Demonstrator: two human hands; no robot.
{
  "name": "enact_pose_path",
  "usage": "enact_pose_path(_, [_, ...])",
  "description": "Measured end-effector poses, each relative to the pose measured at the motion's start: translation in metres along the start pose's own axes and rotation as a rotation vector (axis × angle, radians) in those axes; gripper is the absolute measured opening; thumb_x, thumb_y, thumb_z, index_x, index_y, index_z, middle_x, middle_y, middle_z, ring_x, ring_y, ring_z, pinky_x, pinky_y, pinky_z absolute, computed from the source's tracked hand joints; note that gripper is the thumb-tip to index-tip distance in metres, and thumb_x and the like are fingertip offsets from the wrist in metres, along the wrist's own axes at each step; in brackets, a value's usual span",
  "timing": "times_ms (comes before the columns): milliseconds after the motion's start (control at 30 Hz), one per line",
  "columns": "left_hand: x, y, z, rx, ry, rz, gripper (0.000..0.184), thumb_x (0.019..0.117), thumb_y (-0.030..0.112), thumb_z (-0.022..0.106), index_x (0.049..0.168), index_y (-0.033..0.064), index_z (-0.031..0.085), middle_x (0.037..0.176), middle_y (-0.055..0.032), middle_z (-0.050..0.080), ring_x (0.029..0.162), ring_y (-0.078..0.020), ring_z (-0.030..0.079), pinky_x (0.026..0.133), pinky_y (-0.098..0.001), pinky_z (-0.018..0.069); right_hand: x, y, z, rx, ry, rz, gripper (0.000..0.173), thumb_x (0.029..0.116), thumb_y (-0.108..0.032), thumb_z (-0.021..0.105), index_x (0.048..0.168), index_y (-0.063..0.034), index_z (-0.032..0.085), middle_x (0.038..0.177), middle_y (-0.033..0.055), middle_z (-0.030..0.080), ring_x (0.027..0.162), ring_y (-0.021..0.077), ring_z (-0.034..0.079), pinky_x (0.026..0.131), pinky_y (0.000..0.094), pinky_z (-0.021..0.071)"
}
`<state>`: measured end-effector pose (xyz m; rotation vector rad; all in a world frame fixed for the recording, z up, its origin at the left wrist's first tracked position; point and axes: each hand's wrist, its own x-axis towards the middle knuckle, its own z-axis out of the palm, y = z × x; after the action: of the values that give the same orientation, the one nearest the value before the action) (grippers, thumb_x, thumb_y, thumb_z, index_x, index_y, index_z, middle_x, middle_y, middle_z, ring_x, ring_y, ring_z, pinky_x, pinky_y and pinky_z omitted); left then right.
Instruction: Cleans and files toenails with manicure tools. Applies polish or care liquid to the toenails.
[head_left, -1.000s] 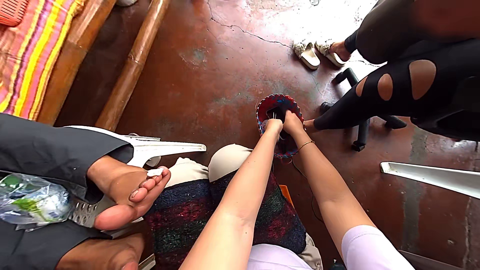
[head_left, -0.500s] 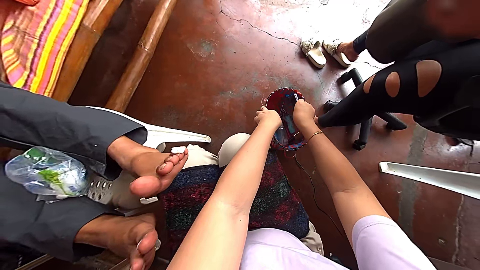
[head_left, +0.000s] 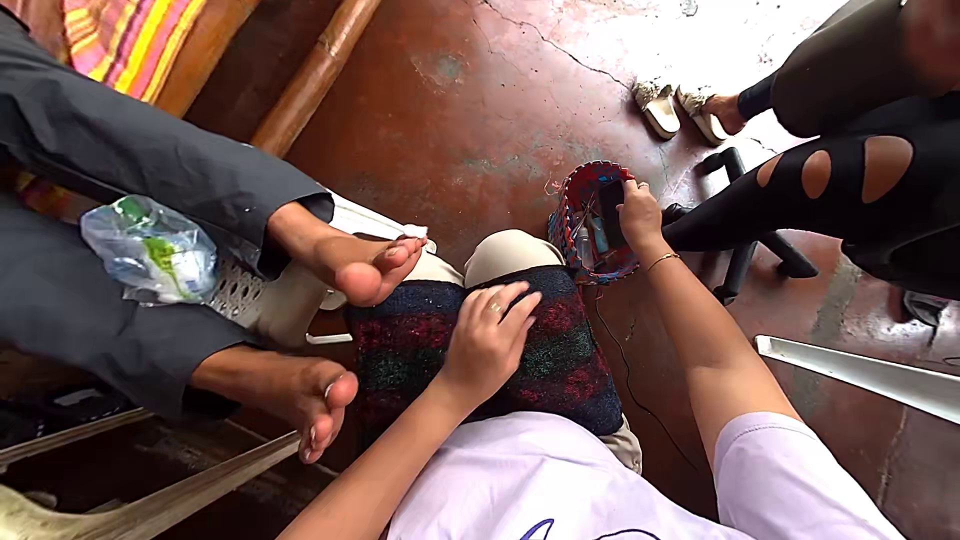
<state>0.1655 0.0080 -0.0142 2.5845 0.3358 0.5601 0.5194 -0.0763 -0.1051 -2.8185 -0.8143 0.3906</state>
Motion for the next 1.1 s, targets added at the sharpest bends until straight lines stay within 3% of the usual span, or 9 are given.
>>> enact_pose_path(133, [-0.105, -0.023, -0.048, 0.087, -0.012, -0.078, 0.029, 0.1062, 0.027, 0.049, 0.123, 0.0148, 0.070, 0.125, -0.0140, 0.068, 0.118, -0.0303, 0.063, 0.104, -0.0480, 0.0464, -0.045, -0.020, 0.010, -0.269, -0.348, -0.108, 0.016, 0.0940, 0.004, 0.058, 0.102, 0.0110, 0.069, 0.111, 0.0343, 0.067, 0.105, 0.0539, 0.065, 0.081, 0.0710, 0.0514])
enact_pose_path(233, [-0.157, -0.035, -0.065, 0.092, 0.032, -0.181, 0.030, 0.1071, 0.028, 0.047, 0.121, 0.0148, 0.070, 0.125, -0.0140, 0.067, 0.121, -0.0286, 0.060, 0.107, -0.0415, 0.0434, -0.055, -0.010, 0.037, -0.361, -0.519, -0.226, 0.016, 0.0965, -0.001, 0.059, 0.100, 0.0081, 0.071, 0.107, 0.0300, 0.070, 0.104, 0.0513, 0.067, 0.082, 0.0704, 0.0519])
enact_pose_path(433, [-0.166, -0.016, -0.068, 0.042, 0.122, -0.321, 0.028, 0.1053, 0.028, 0.052, 0.117, 0.0156, 0.073, 0.122, -0.0090, 0.071, 0.114, -0.0241, 0.065, 0.101, -0.0404, 0.0477, -0.040, 0.000, 0.041, -0.426, -0.569, -0.436, 0.018, 0.0931, -0.008, 0.070, 0.107, 0.0019, 0.074, 0.110, 0.0284, 0.070, 0.107, 0.0513, 0.066, 0.087, 0.0737, 0.0492])
enact_pose_path(567, [-0.145, -0.001, -0.076, -0.232, 0.058, -0.316, 0.026, 0.1050, 0.024, 0.054, 0.114, 0.0099, 0.074, 0.117, -0.0094, 0.072, 0.114, -0.0217, 0.067, 0.102, -0.0394, 0.0508, -0.071, -0.017, -0.025, -0.031, -0.218, -0.337, 0.030, 0.0965, -0.012, 0.065, 0.114, 0.0110, 0.067, 0.110, 0.0378, 0.066, 0.109, 0.0573, 0.063, 0.093, 0.0776, 0.0438])
enact_pose_path(733, [-0.094, 0.013, -0.072, -1.042, -0.130, -0.536, 0.041, 0.1075, 0.026, 0.048, 0.134, -0.0035, 0.057, 0.129, -0.0181, 0.063, 0.105, -0.0184, 0.067, 0.087, -0.0334, 0.0575, -0.192, -0.080, -0.103, 0.688, -0.103, -0.614, 0.027, 0.0915, -0.015, 0.069, 0.112, 0.0017, 0.064, 0.095, -0.0003, 0.071, 0.075, 0.0013, 0.066, 0.067, 0.0228, 0.0591])
enact_pose_path(833, [-0.065, 0.022, -0.072, -1.522, -0.139, -0.578, 0.050, 0.1113, 0.032, 0.028, 0.149, 0.0023, 0.040, 0.143, -0.0128, 0.053, 0.118, -0.0202, 0.064, 0.090, -0.0402, 0.0591, -0.261, -0.131, -0.105, 0.691, -0.219, -0.876, 0.025, 0.0947, -0.021, 0.071, 0.109, -0.0010, 0.069, 0.099, -0.0008, 0.074, 0.082, -0.0026, 0.067, 0.073, 0.0170, 0.0584])
enact_pose_path(900, [-0.059, 0.026, -0.070, -1.602, 0.045, -0.577, 0.039, 0.1113, 0.025, 0.030, 0.118, 0.0018, 0.060, 0.097, -0.0012, 0.067, 0.076, -0.0056, 0.065, 0.063, -0.0233, 0.0561, -0.286, -0.154, -0.096, 0.524, -0.105, -1.007, 0.028, 0.0999, -0.026, 0.066, 0.107, 0.0000, 0.071, 0.093, 0.0069, 0.075, 0.081, 0.0034, 0.068, 0.076, 0.0196, 0.0564])
enact_pose_path(967, [-0.059, 0.025, -0.076, -1.699, 0.041, -0.741, 0.043, 0.1120, 0.026, 0.030, 0.085, 0.0077, 0.058, 0.058, 0.0047, 0.053, 0.043, 0.0003, 0.043, 0.041, -0.0145, 0.0336, -0.294, -0.169, -0.094, 0.378, -0.042, -1.192, 0.025, 0.1045, -0.024, 0.060, 0.110, -0.0017, 0.071, 0.093, 0.0111, 0.076, 0.087, 0.0140, 0.073, 0.083, 0.0263, 0.0576])
enact_pose_path(1100, [-0.081, 0.014, -0.085, -1.699, 0.005, -0.842, 0.045, 0.1108, 0.026, 0.038, 0.074, 0.0094, 0.058, 0.055, 0.0045, 0.054, 0.044, -0.0012, 0.048, 0.043, -0.0165, 0.0397, -0.301, -0.190, -0.102, 0.116, -0.134, -1.351, 0.027, 0.1067, -0.027, 0.054, 0.113, -0.0062, 0.069, 0.090, 0.0102, 0.073, 0.084, 0.0247, 0.072, 0.075, 0.0350, 0.0579])
